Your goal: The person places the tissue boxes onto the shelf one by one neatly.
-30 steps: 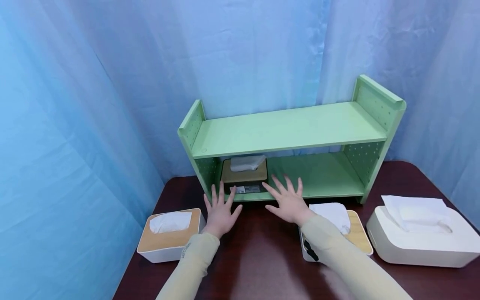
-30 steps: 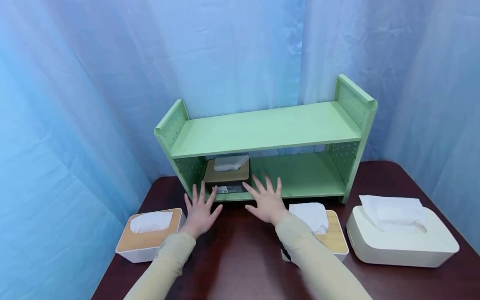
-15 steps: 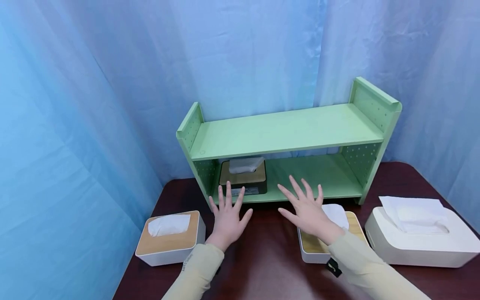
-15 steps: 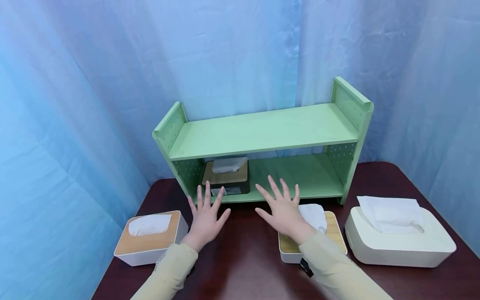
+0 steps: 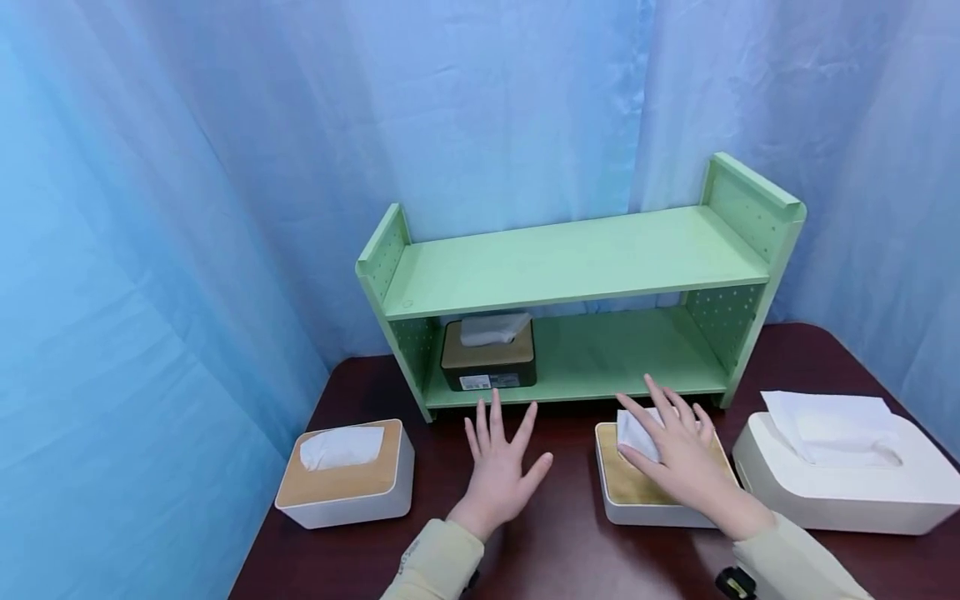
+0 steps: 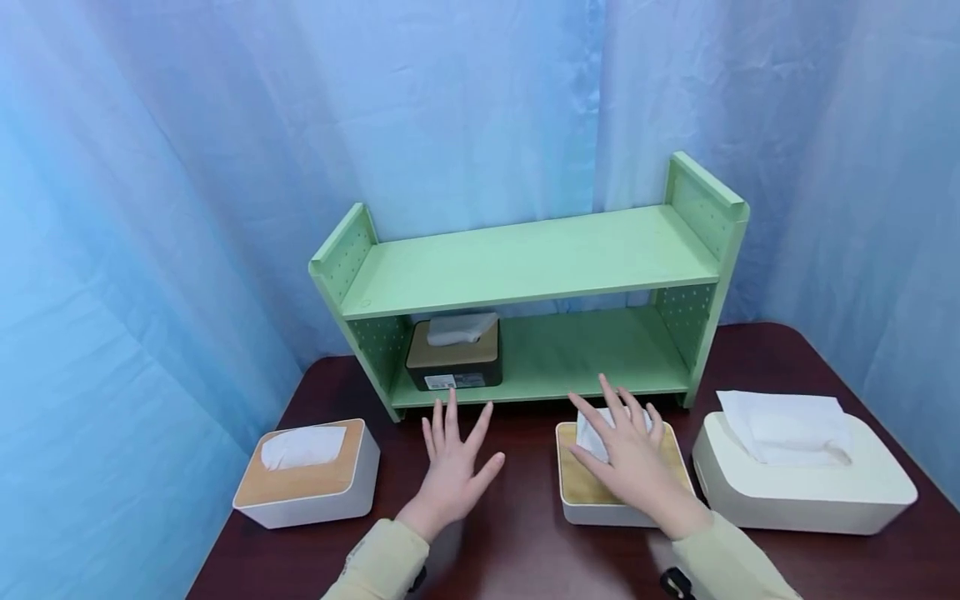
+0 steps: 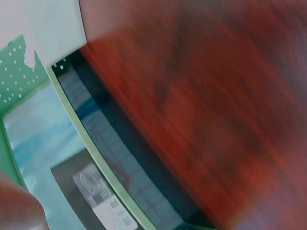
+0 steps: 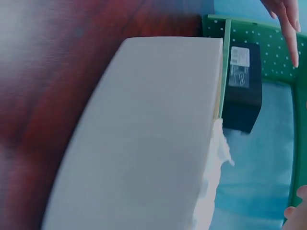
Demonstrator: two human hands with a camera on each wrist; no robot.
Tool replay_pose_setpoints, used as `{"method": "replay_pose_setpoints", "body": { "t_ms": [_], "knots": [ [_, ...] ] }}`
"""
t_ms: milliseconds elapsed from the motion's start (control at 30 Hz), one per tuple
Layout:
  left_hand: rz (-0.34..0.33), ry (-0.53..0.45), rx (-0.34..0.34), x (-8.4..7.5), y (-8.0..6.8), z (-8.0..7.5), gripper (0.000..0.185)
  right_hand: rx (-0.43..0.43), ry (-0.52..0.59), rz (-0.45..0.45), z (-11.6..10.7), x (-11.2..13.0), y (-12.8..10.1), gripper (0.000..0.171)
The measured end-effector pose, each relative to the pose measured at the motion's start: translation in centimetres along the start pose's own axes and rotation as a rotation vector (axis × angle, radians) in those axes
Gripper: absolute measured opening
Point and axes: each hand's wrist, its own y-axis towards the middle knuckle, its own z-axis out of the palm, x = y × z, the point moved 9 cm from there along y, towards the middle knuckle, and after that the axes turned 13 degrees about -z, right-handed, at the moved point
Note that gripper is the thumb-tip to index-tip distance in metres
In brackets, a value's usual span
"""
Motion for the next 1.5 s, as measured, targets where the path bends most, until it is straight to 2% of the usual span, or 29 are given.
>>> {"method": "replay_pose_setpoints", "body": {
  "t_ms": [267, 500, 667, 767, 967, 1100, 1200, 1367, 1500],
  "knots": [
    [0.024, -0.026, 0.058, -2.4, -1.0, 1.9, 0.067, -0.103, 0.024, 0.042, -2.7, -1.8, -2.9, 0.063],
    [0.022, -0.060, 0.151, -4.0, -0.9, 4.9, 0.069, -0.173, 0.041, 0.094, -3.6, -3.8, -4.6, 0.063],
    [-0.045, -0.071, 0.288, -4.4, -0.7, 7.6, 0.072, -0.108, 0.103, 0.159, -2.4, -5.1, -6.2, 0.076],
    [-0.081, -0.051, 0.348, -4.7, -0.9, 8.8, 0.074, -0.068, 0.134, 0.184, -1.5, -5.4, -7.1, 0.088],
    [-0.092, -0.058, 0.429, -5.6, -1.2, 10.3, 0.077, 0.004, 0.156, 0.249, 0.2, -5.9, -8.5, 0.107],
    [-0.099, -0.090, 0.489, -5.9, -1.2, 11.4, 0.076, 0.056, 0.215, 0.297, 1.2, -6.5, -9.1, 0.111],
    [-0.074, -0.099, 0.492, -6.0, -1.1, 11.7, 0.072, 0.053, 0.250, 0.303, 1.6, -6.8, -9.4, 0.110],
    [-0.032, -0.128, 0.455, -6.1, -0.7, 11.7, 0.069, 0.038, 0.269, 0.277, 2.0, -7.2, -9.5, 0.102],
    [-0.024, -0.132, 0.432, -6.2, -0.5, 11.6, 0.073, 0.070, 0.268, 0.313, 2.6, -7.8, -9.8, 0.097]
  ]
}}
